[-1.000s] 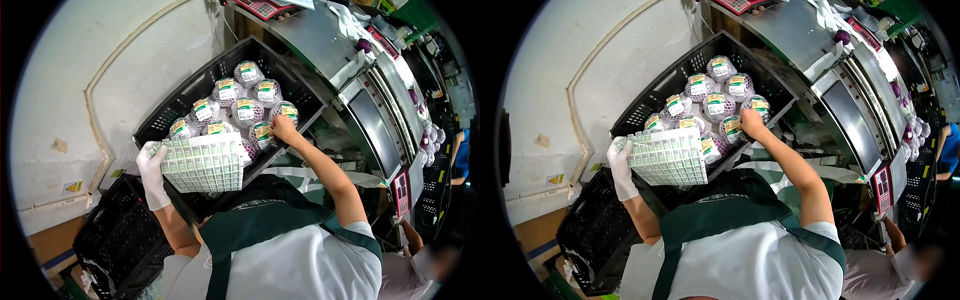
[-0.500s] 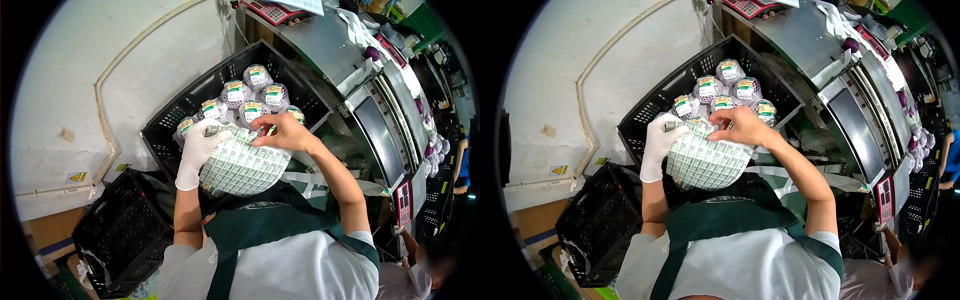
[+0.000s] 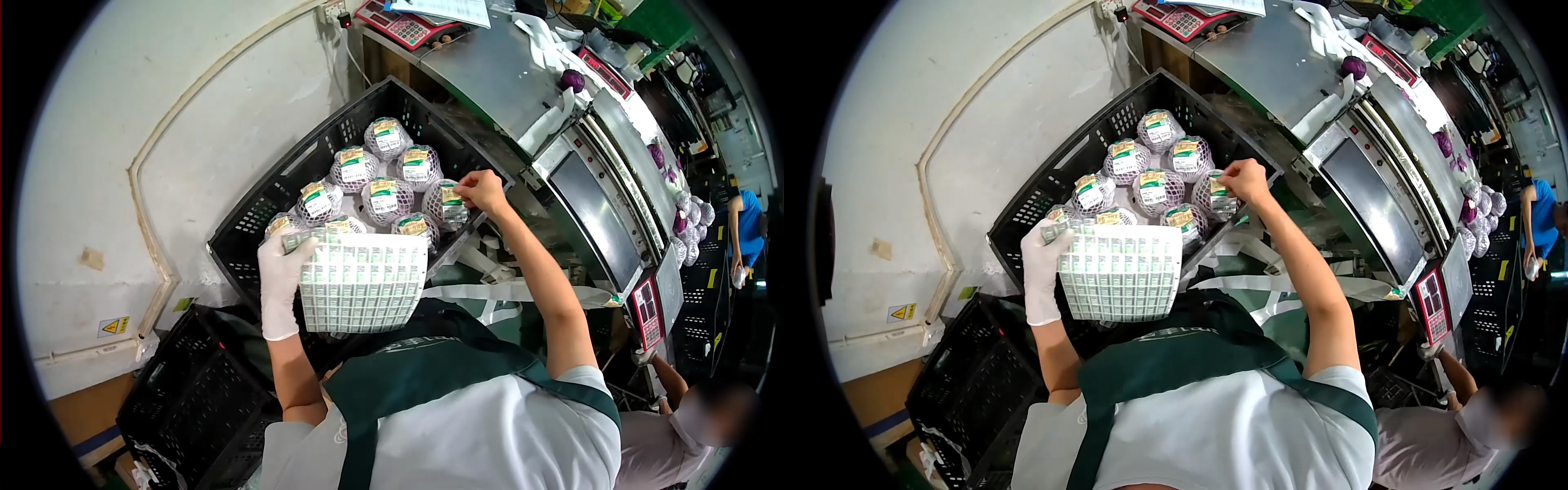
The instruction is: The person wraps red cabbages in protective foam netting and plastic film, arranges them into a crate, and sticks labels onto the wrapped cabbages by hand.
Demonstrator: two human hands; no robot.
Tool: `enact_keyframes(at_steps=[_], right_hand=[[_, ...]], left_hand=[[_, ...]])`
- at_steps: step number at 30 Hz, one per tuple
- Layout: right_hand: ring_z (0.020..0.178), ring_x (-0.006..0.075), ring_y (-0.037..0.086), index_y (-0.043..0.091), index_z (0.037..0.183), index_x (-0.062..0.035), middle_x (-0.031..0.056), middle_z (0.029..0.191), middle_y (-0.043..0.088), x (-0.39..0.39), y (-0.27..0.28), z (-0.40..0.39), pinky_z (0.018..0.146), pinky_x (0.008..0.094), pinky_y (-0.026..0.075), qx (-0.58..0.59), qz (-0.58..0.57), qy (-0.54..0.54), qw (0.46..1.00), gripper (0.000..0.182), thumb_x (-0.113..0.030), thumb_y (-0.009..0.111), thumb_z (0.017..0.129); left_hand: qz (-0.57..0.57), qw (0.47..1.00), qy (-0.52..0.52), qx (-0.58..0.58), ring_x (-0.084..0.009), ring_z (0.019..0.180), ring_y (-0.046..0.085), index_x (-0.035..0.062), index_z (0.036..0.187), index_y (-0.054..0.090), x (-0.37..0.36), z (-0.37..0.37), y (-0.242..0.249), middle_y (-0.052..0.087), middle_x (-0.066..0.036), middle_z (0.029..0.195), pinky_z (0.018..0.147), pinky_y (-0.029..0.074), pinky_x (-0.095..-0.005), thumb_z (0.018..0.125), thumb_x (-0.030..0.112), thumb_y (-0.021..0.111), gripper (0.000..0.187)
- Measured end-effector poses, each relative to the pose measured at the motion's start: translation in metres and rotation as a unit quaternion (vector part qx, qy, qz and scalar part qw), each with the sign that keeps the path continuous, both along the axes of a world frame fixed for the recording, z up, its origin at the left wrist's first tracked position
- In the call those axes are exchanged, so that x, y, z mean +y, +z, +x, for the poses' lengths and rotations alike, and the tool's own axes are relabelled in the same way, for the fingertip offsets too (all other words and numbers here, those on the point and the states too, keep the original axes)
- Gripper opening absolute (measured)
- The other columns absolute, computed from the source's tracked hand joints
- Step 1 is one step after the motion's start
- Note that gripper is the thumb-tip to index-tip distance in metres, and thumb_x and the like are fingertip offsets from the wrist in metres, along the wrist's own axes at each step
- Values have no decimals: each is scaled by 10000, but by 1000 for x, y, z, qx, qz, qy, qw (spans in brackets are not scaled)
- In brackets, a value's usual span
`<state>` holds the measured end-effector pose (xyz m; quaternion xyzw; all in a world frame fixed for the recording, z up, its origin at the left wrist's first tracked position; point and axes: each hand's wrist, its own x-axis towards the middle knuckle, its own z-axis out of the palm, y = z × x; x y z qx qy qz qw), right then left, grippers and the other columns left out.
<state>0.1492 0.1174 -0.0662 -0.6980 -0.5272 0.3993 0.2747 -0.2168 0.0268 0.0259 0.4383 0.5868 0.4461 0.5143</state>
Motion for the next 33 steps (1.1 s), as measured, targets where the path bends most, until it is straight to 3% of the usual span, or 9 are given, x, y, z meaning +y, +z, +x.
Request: enact_keyframes(at_steps=[9,14,17,19,22,27,29,30,33], right_hand=[[544,203,651,645,615,-3,117,540,616,28,-39,15,575,282,529,-195,-109,8,975,72,-24,712,596],[616,227,665,623,668,12,129,694,659,39,-58,17,606,310,537,-225,-159,12,961,234,-42,792,515],[508,207,641,632,628,23,118,583,631,34,-57,13,532,300,532,-251,-144,25,957,137,-27,750,582],[573,232,655,629,668,23,132,649,647,35,-43,9,591,331,536,-300,-161,54,939,242,-105,802,556],[785,272,645,648,778,-22,143,774,652,38,-45,15,680,368,520,-415,-78,146,894,373,-183,851,510],[811,287,628,637,751,-39,132,783,646,63,-80,45,705,372,509,-314,-85,327,887,265,-130,797,561],[796,286,627,645,743,-50,128,771,643,60,-92,44,691,382,504,-430,25,322,843,148,-82,718,618],[789,292,624,646,751,-58,129,777,641,57,-76,35,686,389,502,-386,48,314,866,104,-48,650,648],[738,236,630,664,852,-52,112,787,652,38,-14,9,662,326,507,-135,81,279,947,171,-177,677,736]], left_hand=[[6,997,60,-41,-68,642,529,-1,809,582,-13,-37,-16,607,-15,751,602,430,-212,740,146,732,220],[5,996,76,-50,-65,622,516,8,790,576,-17,-33,-11,598,-7,723,593,422,-208,740,151,732,218],[5,995,83,-51,-64,627,515,8,796,576,-18,-35,-11,596,-6,727,597,421,-207,742,142,728,210],[2,996,85,-39,-64,641,517,8,805,576,-18,-35,-13,593,0,731,608,422,-210,747,136,721,201],[7,995,93,-29,-64,648,517,11,809,576,-18,-35,-13,589,6,734,617,420,-212,751,137,716,198],[20,994,105,-38,-64,651,513,15,824,571,-14,-30,-12,586,10,739,624,411,-210,754,135,714,199],[27,994,104,-35,-66,653,514,15,826,569,-11,-28,-10,587,10,738,628,413,-210,757,133,711,197],[29,994,103,-38,-67,651,515,15,823,568,-10,-27,-9,588,8,738,628,415,-211,760,131,708,192],[35,993,100,-50,-70,640,518,9,821,566,-3,-15,-4,593,-2,738,620,421,-213,768,122,697,181]])
